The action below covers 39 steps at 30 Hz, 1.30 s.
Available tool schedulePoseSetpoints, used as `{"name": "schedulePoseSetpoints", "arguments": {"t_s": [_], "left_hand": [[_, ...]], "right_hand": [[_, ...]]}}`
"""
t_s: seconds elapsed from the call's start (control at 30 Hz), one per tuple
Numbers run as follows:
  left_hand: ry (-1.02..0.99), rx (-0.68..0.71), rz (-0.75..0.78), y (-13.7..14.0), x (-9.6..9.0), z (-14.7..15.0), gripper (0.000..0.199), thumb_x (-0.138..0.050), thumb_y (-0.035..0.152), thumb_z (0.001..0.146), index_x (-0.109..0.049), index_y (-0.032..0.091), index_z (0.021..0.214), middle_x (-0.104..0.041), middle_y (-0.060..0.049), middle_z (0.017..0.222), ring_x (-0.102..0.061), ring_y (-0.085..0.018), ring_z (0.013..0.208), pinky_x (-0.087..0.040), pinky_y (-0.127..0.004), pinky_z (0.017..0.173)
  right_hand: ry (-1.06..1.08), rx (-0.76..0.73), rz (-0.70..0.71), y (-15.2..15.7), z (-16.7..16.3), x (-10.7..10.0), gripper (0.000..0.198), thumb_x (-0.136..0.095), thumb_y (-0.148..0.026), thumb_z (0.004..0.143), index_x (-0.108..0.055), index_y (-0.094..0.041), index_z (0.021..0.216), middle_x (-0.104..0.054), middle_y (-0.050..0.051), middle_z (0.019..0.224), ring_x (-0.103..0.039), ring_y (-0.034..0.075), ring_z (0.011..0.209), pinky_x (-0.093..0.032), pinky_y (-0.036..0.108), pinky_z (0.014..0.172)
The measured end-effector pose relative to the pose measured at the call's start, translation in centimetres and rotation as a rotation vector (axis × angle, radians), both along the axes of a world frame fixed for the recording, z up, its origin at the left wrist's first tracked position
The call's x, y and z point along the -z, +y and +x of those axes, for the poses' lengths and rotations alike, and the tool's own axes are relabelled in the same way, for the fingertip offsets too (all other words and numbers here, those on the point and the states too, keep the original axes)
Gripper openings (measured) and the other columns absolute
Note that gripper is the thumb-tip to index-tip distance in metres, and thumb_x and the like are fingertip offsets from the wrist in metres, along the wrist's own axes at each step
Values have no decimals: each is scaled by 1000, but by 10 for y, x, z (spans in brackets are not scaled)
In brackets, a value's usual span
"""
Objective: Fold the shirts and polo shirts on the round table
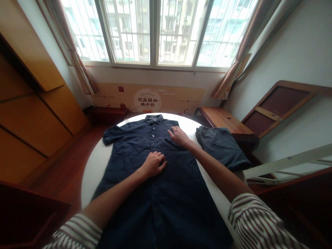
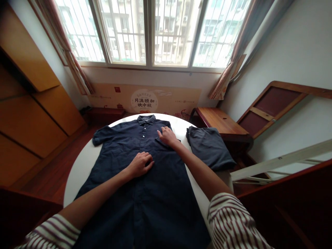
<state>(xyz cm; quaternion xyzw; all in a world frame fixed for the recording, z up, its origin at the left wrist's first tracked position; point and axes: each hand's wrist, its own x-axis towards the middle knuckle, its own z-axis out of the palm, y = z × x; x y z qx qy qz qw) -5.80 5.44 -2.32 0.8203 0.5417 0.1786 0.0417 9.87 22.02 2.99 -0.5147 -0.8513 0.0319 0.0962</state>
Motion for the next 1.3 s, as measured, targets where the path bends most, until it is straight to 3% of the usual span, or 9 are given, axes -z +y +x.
{"name": "schedulePoseSetpoints", "arguments": {"t_s": [0.13,0.3,0.43,0.6,0.73,0.87,1.0,1.13,1.3], "left_hand": [[-4,-11,-15,-1,-2,1,18,-51,35,95,-62,22,89,-64,-6,93,-58,-22,91,-41,-36,80],[8,-14,-15,-3,-2,2,17,-51,34,95,-61,22,89,-64,-6,93,-57,-23,92,-41,-36,80],[13,-11,-9,-2,-1,2,18,-51,35,95,-61,22,89,-64,-6,92,-57,-23,91,-42,-37,81],[10,-9,-5,-1,-3,1,18,-51,35,94,-61,21,89,-64,-6,92,-58,-22,91,-43,-36,81],[-50,-16,0,-2,-2,2,15,-54,32,91,-61,22,83,-66,-5,86,-60,-21,86,-45,-34,80],[-206,-298,10,5,-8,-13,15,-53,27,87,-58,21,74,-66,-4,76,-62,-18,73,-45,-29,70],[-318,-682,79,28,-26,-77,20,-53,33,88,-62,20,76,-69,-5,83,-64,-19,80,-46,-28,75],[-388,-1096,78,44,-42,-167,18,-56,30,87,-65,17,94,-69,-11,101,-62,-27,106,-45,-33,93],[-396,-1360,33,46,-37,-236,46,-64,34,82,-58,3,116,-59,-30,123,-54,-41,121,-43,-48,97]], "right_hand": [[-8,126,-65,47,-15,16,69,-25,-49,102,-25,-1,152,-21,24,159,-18,29,148,-22,42,116],[-27,218,-158,76,-13,40,74,-19,-54,101,-21,-4,154,-13,23,161,-13,30,149,-16,51,117],[-41,257,-188,85,-11,44,72,-18,-53,101,-20,-5,155,-10,22,162,-10,31,150,-12,53,117],[-77,220,-142,67,-25,34,71,-22,-52,101,-19,-6,156,-6,21,163,-1,32,150,-4,59,116],[-81,19,-20,8,-41,32,66,-25,-47,101,-26,-7,154,-14,18,163,-8,34,150,-9,58,117],[-66,-214,-58,-70,-35,43,67,-27,-51,100,-30,-11,154,-21,15,161,-16,35,148,-18,57,116],[-27,-323,-88,-120,-13,56,66,-29,-54,99,-34,-15,153,-24,12,161,-17,33,148,-18,56,117],[23,-355,-42,-131,-3,57,61,-31,-48,100,-41,-14,149,-30,11,159,-22,30,148,-18,51,119],[40,-359,-44,-130,-4,54,59,-33,-47,100,-44,-13,147,-31,12,158,-24,31,147,-19,52,118]]}}
